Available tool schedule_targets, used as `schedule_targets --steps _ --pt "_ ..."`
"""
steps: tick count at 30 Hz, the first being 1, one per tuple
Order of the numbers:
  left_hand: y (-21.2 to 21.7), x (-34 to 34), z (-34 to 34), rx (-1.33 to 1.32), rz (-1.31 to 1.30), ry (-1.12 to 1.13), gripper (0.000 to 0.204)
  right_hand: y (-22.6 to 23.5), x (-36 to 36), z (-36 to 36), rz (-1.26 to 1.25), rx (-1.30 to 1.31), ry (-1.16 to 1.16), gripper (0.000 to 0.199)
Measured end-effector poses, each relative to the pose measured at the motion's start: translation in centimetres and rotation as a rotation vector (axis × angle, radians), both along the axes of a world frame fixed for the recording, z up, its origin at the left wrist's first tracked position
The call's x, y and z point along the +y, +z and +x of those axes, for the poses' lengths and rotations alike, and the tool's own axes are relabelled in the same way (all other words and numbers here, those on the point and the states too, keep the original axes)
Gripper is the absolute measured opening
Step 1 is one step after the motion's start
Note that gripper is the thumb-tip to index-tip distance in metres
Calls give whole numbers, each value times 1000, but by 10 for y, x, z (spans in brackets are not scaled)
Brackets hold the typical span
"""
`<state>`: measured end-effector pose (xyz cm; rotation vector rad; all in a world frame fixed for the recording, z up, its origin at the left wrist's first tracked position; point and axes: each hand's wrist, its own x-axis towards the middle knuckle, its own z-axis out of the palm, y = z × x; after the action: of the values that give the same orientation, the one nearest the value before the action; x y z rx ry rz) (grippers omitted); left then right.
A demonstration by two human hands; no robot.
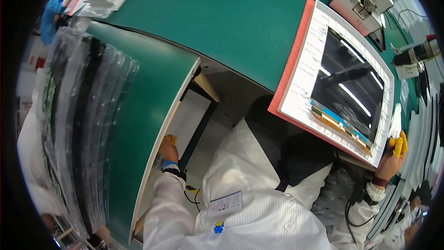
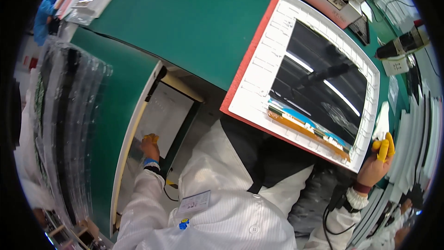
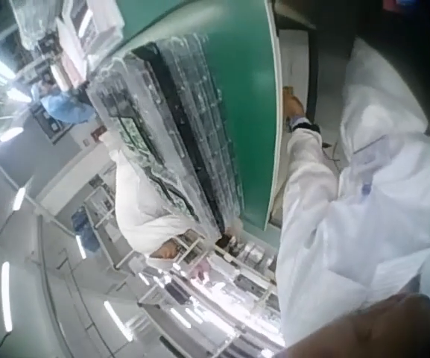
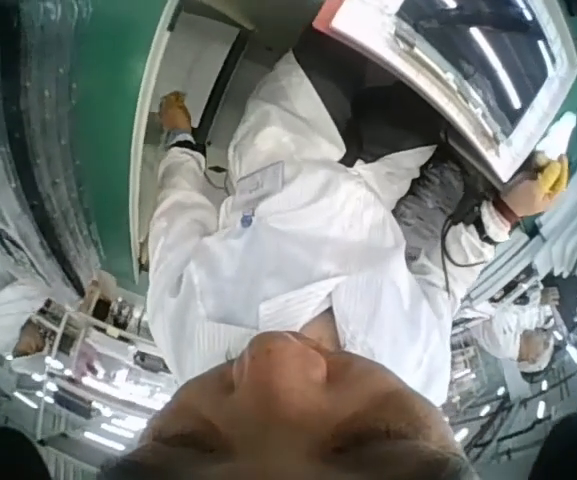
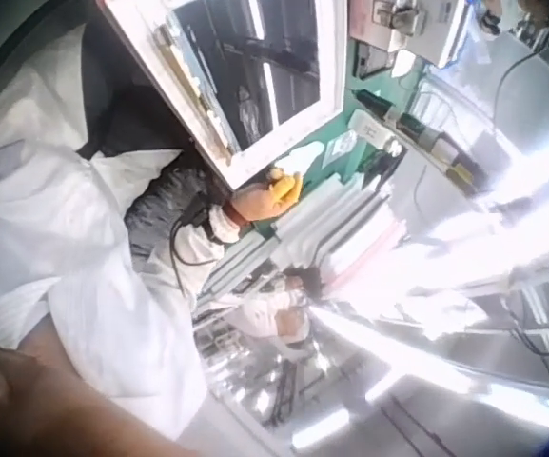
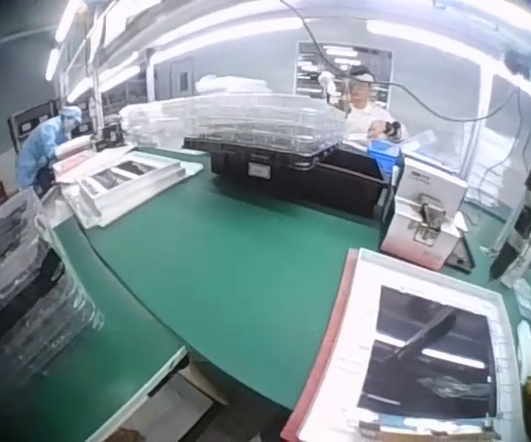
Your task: Assembling electronic components by connecting ribbon cables to circuit boards for a tablet-like device on a factory line.
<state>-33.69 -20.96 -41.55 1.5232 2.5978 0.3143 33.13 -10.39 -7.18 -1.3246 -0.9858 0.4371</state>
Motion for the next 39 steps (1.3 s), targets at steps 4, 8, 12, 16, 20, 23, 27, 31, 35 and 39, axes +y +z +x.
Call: schedule_targets --steps 4,8,12,16,20,23,27,31,35,39 --pt "-50 -4 -9 115 -112 42 15 -4 3 9 -25 -9 104 36" --pt "-54 28 23 -44 -332 83 11 4 -15 8 -79 -17 34 35" --pt "-113 26 20 196 -31 -292 10 14 -16 -24 -36 -52 -148 27" --pt "-150 38 43 -199 -433 -546 16 10 1 -51 -159 -240 -167 20" --pt "-128 84 96 -251 -504 -452 35 19 -10 -58 -207 -221 -201 20" --pt "-124 96 118 267 -119 -355 28 16 -6 -65 -232 -197 -214 19" --pt "-144 123 175 99 -113 -354 28 20 -9 -72 -257 -196 -253 18" --pt "-165 136 221 -57 -136 -381 28 22 -10 -79 -253 -176 -297 15" --pt "-184 127 240 -176 -194 -428 28 21 -4 -82 -264 -175 -321 14" --pt "-195 102 239 -271 -268 -466 27 24 -1 -80 -290 -193 -350 15"
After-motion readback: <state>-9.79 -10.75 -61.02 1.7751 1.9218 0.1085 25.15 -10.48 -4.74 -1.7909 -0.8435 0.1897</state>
